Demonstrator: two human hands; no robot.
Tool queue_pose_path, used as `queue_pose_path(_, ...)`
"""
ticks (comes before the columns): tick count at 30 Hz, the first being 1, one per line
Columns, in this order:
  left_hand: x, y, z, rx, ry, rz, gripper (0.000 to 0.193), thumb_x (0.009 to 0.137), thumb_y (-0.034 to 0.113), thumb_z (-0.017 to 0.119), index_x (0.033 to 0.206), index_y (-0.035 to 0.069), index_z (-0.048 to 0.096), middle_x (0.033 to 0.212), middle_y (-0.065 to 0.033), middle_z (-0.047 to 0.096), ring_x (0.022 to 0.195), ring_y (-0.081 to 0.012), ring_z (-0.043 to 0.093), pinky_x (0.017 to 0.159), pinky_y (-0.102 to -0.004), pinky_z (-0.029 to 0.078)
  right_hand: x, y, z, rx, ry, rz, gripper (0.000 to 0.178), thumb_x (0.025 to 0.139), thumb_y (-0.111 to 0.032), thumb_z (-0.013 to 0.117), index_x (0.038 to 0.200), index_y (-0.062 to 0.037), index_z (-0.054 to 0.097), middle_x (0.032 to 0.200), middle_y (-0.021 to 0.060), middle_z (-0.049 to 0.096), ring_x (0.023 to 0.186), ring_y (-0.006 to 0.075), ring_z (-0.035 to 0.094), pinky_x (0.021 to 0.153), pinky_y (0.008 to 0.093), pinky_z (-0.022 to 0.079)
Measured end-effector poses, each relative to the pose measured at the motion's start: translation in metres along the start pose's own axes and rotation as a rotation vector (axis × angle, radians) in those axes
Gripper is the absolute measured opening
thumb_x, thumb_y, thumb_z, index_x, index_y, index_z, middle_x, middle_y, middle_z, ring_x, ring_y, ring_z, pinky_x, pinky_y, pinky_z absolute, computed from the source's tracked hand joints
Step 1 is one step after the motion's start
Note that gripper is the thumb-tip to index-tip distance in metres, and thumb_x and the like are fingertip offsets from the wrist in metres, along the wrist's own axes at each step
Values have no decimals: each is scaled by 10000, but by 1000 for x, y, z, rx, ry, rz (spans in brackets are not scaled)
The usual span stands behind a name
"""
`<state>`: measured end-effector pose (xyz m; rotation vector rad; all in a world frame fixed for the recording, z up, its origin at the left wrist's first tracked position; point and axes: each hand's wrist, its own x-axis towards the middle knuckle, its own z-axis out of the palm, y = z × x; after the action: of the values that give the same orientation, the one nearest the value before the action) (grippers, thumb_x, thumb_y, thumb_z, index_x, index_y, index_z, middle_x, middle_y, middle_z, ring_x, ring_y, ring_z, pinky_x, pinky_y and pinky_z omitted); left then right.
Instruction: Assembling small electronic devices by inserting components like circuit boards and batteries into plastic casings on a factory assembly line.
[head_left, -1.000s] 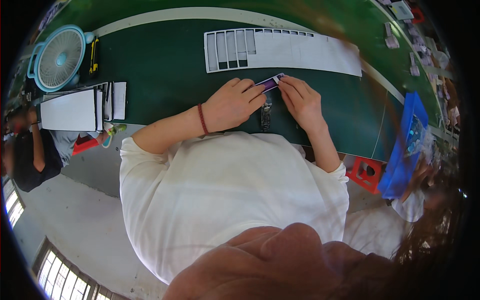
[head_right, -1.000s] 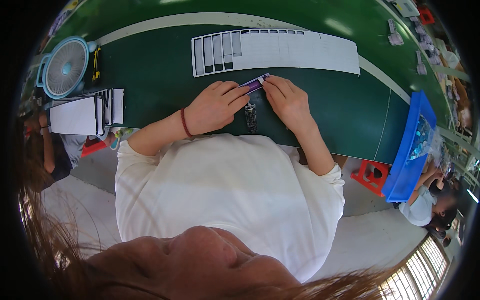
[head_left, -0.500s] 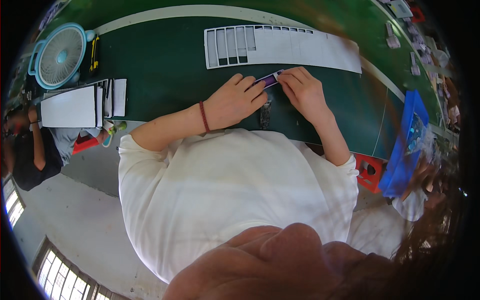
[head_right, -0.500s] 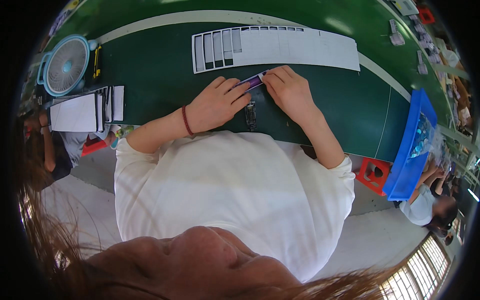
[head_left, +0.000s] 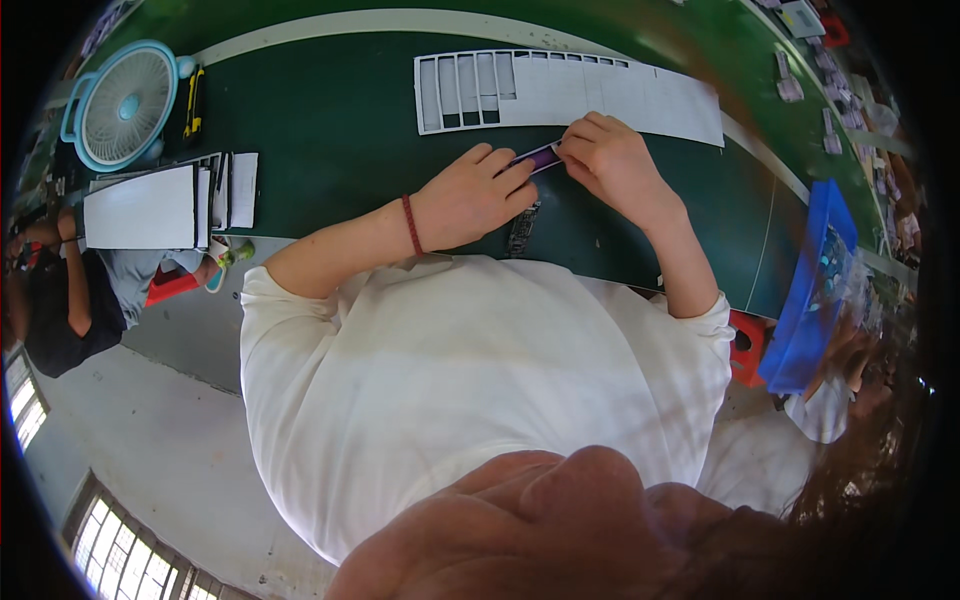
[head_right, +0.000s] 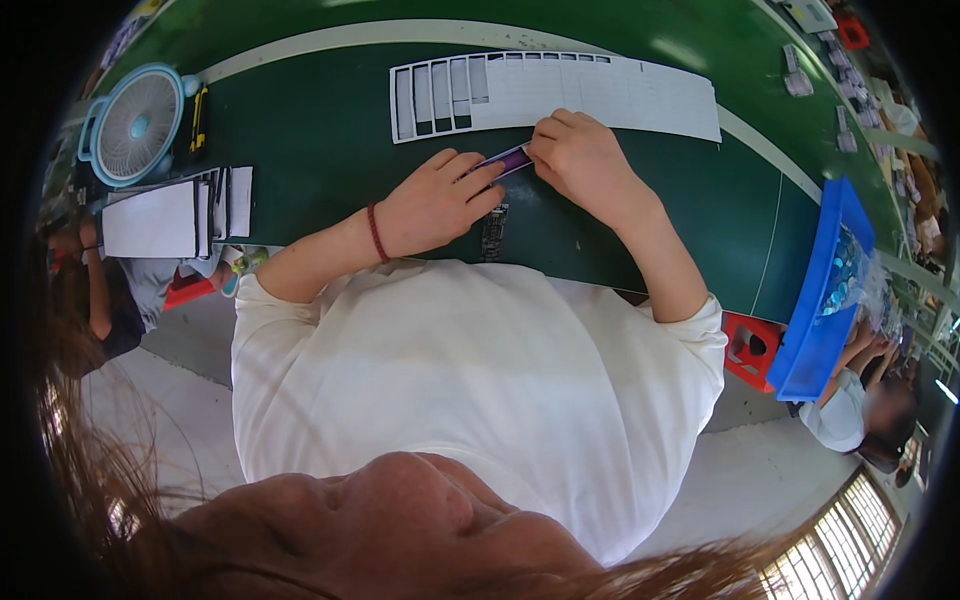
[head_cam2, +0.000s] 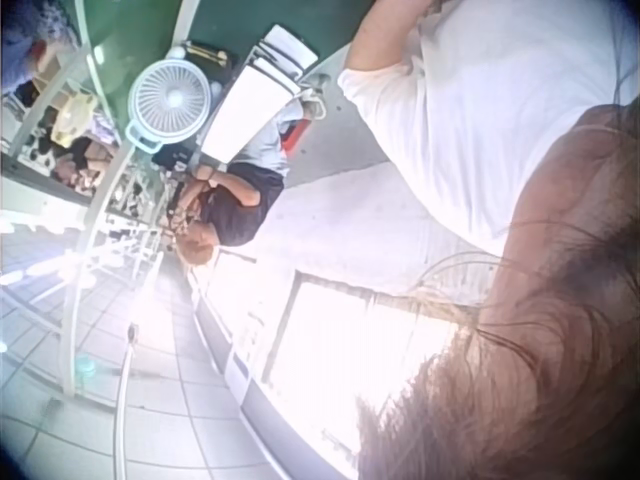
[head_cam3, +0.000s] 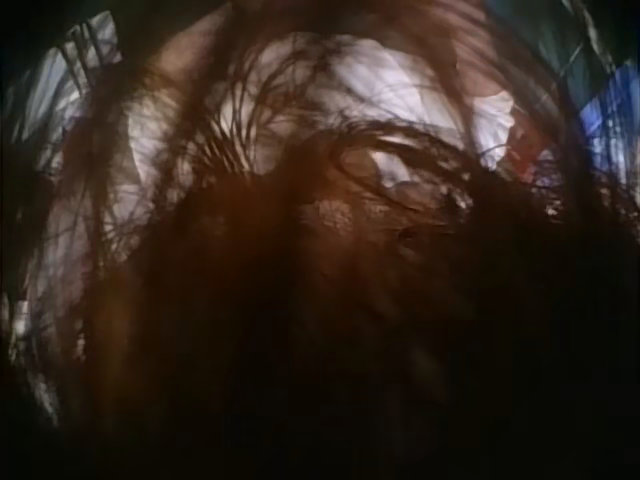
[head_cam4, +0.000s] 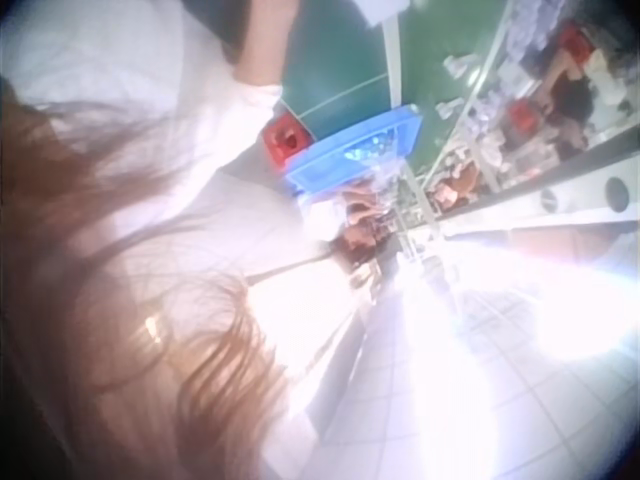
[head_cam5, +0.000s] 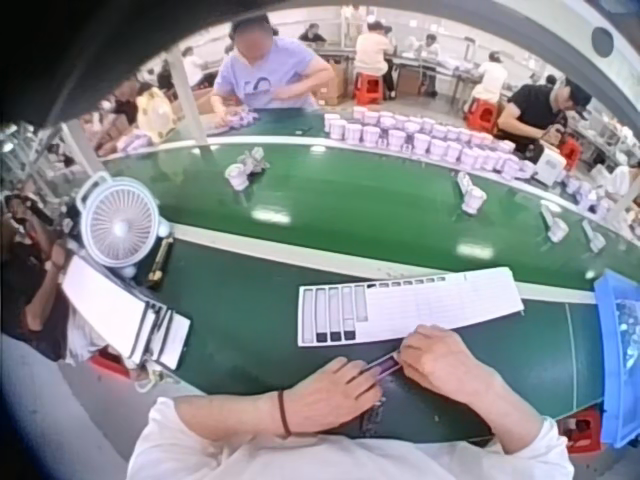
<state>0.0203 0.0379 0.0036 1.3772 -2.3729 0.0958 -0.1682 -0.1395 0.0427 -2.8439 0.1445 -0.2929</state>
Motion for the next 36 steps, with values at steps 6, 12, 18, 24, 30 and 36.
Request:
queue_pose_path(6,0,1,-5,-26,-171,-24,245,851,121,656,1093,82,649,1324,-119,636,1200,-289,598,985,-404,492,0,-2,6,111,41,71,131,728,-14,775,809,-37,675,1023,33,613,961,236,622,806,364,556)
queue_pose_path(12,2,-1,-1,1,-73,34,193,856,130,646,1046,100,638,1208,-85,642,1101,-243,603,960,-418,480,-20,7,28,288,137,225,126,778,-4,729,846,-46,631,1111,34,646,1043,250,640,852,356,557)
queue_pose_path(18,0,-2,2,-47,-42,-75,274,821,165,747,1076,125,655,1163,-44,681,1227,-222,615,1178,-518,393,-71,-16,7,642,171,623,169,844,32,675,986,-39,618,1089,124,696,918,276,710,824,316,551)
queue_pose_path(24,5,-8,10,-248,108,-229,335,766,165,805,1056,102,650,1053,-66,681,1041,-255,668,1080,-473,482,-105,-50,-21,-108,165,558,379,794,69,694,1152,-54,713,1142,145,704,1003,310,700,832,404,581)
queue_pose_path(30,8,-4,9,-266,142,-203,293,782,137,800,1022,81,640,1021,-82,637,1005,-280,654,1022,-450,507,-55,-100,43,719,247,725,508,862,-121,851,1315,-38,636,1111,134,717,872,246,731,763,336,592)
queue_pose_path(36,-7,-13,-2,-169,122,-134,303,798,142,819,1064,108,679,1156,-68,604,1151,-265,627,1055,-441,507,-54,-49,10,283,212,278,383,896,-42,767,1274,-80,712,1050,116,630,803,283,684,662,382,562)
